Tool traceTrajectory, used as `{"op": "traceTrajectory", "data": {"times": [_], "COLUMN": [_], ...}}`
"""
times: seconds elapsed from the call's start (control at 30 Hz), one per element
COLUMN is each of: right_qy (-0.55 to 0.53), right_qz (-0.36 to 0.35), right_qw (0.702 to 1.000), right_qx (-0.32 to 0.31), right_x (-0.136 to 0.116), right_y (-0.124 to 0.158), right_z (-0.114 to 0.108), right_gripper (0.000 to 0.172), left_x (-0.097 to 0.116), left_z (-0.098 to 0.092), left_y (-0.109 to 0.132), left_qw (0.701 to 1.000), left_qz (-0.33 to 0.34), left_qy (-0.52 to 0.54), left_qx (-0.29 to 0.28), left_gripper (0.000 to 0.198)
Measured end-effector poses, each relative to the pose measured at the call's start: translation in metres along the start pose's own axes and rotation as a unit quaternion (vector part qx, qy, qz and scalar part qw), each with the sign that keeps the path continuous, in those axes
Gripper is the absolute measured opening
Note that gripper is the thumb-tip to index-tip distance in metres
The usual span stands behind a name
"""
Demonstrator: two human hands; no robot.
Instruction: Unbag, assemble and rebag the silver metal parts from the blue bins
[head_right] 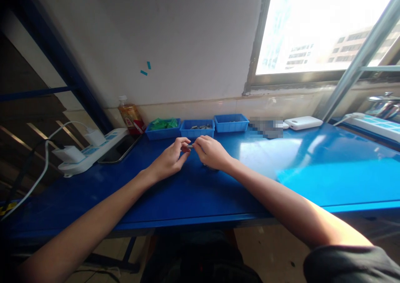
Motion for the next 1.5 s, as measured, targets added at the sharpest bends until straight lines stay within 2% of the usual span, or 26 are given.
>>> {"op": "traceTrajectory", "data": {"times": [0.13,0.27,0.3,0.37,0.47,0.57,0.67,0.73,0.83,0.93,1.0,1.07,1.17,1.4,1.5], "right_qy": [-0.009,-0.046,-0.049,-0.042,-0.017,0.023,0.054,0.061,0.070,0.090,0.104,0.115,0.116,0.116,0.119], "right_qz": [-0.004,0.012,0.013,0.000,-0.043,-0.088,-0.094,-0.067,0.004,0.083,0.132,0.173,0.219,0.245,0.263], "right_qw": [1.000,0.999,0.999,0.999,0.999,0.996,0.989,0.981,0.963,0.947,0.942,0.939,0.935,0.936,0.932], "right_qx": [-0.003,0.003,0.006,0.012,0.013,0.024,0.098,0.169,0.260,0.297,0.290,0.273,0.253,0.224,0.218], "right_x": [-0.001,-0.003,-0.004,-0.005,-0.009,-0.012,-0.006,0.005,0.037,0.079,0.108,0.132,0.155,0.167,0.176], "right_y": [0.000,0.002,0.002,0.004,0.004,0.000,-0.007,-0.010,-0.007,0.003,0.012,0.020,0.029,0.030,0.031], "right_z": [0.001,-0.001,-0.001,-0.003,-0.005,-0.016,-0.041,-0.062,-0.087,-0.098,-0.098,-0.096,-0.092,-0.083,-0.079], "right_gripper": [0.028,0.015,0.017,0.019,0.009,0.009,0.014,0.014,0.015,0.019,0.018,0.016,0.015,0.019,0.019], "left_x": [0.001,0.003,0.003,0.004,0.004,0.003,0.002,0.003,0.012,0.023,0.026,0.023,0.015,0.009,0.009], "left_z": [-0.002,-0.008,-0.008,-0.008,-0.005,-0.002,0.004,0.010,0.023,0.038,0.045,0.045,0.041,0.036,0.035], "left_y": [-0.001,-0.002,-0.002,-0.002,-0.002,-0.001,0.000,-0.002,-0.012,-0.024,-0.028,-0.030,-0.025,-0.022,-0.022], "left_qw": [0.998,0.993,0.993,0.993,0.994,0.996,0.998,0.997,0.989,0.971,0.967,0.973,0.980,0.981,0.977], "left_qz": [-0.017,-0.039,-0.038,-0.031,-0.027,-0.029,-0.022,-0.003,0.060,0.138,0.155,0.139,0.114,0.096,0.089], "left_qy": [-0.053,-0.108,-0.112,-0.112,-0.098,-0.076,-0.050,-0.049,-0.078,-0.102,-0.091,-0.074,-0.063,-0.068,-0.089], "left_qx": [-0.008,0.005,0.006,-0.003,-0.024,-0.027,-0.031,-0.052,-0.108,-0.167,-0.181,-0.167,-0.150,-0.156,-0.175], "left_gripper": [0.016,0.021,0.023,0.025,0.029,0.031,0.035,0.043,0.054,0.050,0.042,0.036,0.031,0.029,0.030]}}
Point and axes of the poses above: each hand's wrist, its own y-axis away from the middle knuckle, its own z-axis out of the palm, x = y × z, the point moved 5 cm from there along -y, towards the middle knuckle, and after that the axes turned 7 degrees about -x, right-handed, at the moved point
